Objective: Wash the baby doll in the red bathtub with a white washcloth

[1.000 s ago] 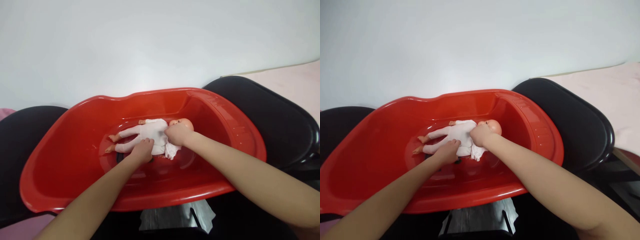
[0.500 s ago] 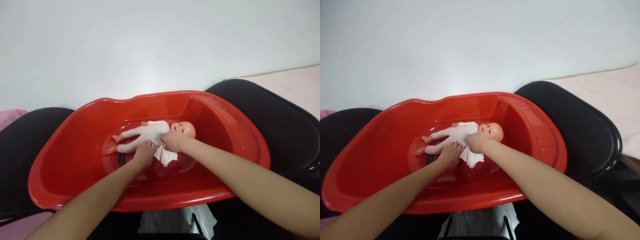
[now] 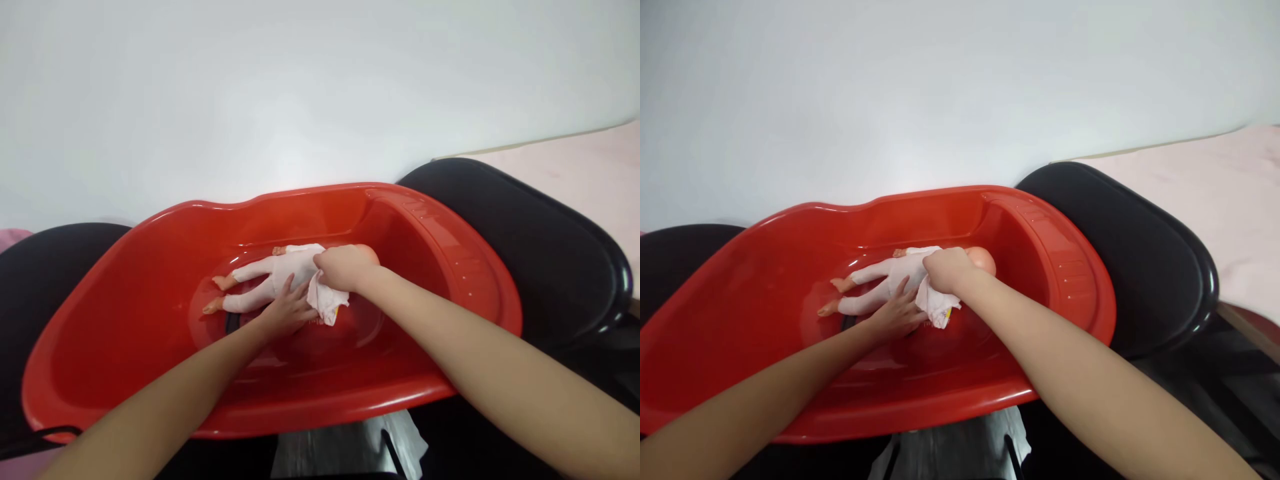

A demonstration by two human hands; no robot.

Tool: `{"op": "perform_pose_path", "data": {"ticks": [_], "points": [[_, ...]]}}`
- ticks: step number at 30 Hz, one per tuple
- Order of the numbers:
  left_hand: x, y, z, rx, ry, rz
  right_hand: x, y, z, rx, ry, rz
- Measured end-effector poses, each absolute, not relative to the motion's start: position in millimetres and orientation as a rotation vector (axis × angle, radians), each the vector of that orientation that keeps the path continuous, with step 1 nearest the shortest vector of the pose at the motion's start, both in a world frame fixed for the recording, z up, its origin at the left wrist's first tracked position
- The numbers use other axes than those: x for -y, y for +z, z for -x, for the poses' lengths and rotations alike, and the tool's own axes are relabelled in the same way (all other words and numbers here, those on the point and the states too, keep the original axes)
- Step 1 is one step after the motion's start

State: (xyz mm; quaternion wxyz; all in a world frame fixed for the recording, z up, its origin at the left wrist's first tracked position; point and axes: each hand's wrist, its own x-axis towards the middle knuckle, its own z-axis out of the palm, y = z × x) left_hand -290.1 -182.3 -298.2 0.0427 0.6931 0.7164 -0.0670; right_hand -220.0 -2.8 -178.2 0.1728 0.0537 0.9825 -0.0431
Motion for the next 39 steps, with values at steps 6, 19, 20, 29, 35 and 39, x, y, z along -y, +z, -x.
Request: {"op": "perform_pose_path", "data": {"ticks": [6,19,20,29,35,39], "points": [[185,-296,293,-2.086,-0.044,-2.134,-1,-186,222,-2.761,-0.128,-0.144],[187,-312,304,-2.342,-0.296,-2.425,-4,-197,222,-2.875,0.003,-0.144],[187,-313,306,-2.364,-0.273,-2.441,-5,-198,222,-2.88,0.0,-0.146],[183,-319,324,-2.454,-0.199,-2.441,-10,-200,227,-2.927,-0.074,-0.237],[177,-297,348,-2.598,-0.129,-2.428,-10,-191,229,-3.101,-0.364,-0.438],[175,-282,358,-2.606,-0.151,-2.429,-7,-188,228,-3.173,-0.478,-0.525]]}}
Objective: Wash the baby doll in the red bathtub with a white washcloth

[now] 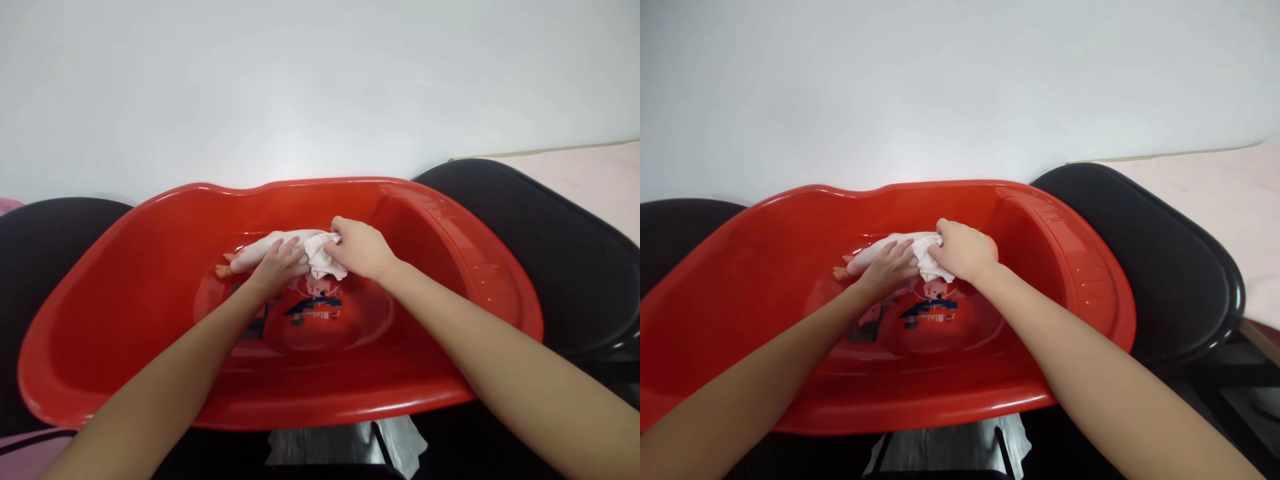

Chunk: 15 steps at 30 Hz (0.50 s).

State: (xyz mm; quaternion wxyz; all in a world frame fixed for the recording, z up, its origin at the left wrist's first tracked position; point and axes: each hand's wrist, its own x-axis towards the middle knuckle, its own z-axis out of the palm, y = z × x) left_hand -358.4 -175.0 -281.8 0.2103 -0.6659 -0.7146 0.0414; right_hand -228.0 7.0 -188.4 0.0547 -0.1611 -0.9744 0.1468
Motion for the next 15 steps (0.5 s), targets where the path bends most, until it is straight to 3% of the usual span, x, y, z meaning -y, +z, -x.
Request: {"op": "perform_pose_path", "data": {"ticks": [15], "points": [[171,-268,368,1.89,0.135,1.885,-9,-192,227,2.959,0.556,0.53]]}}
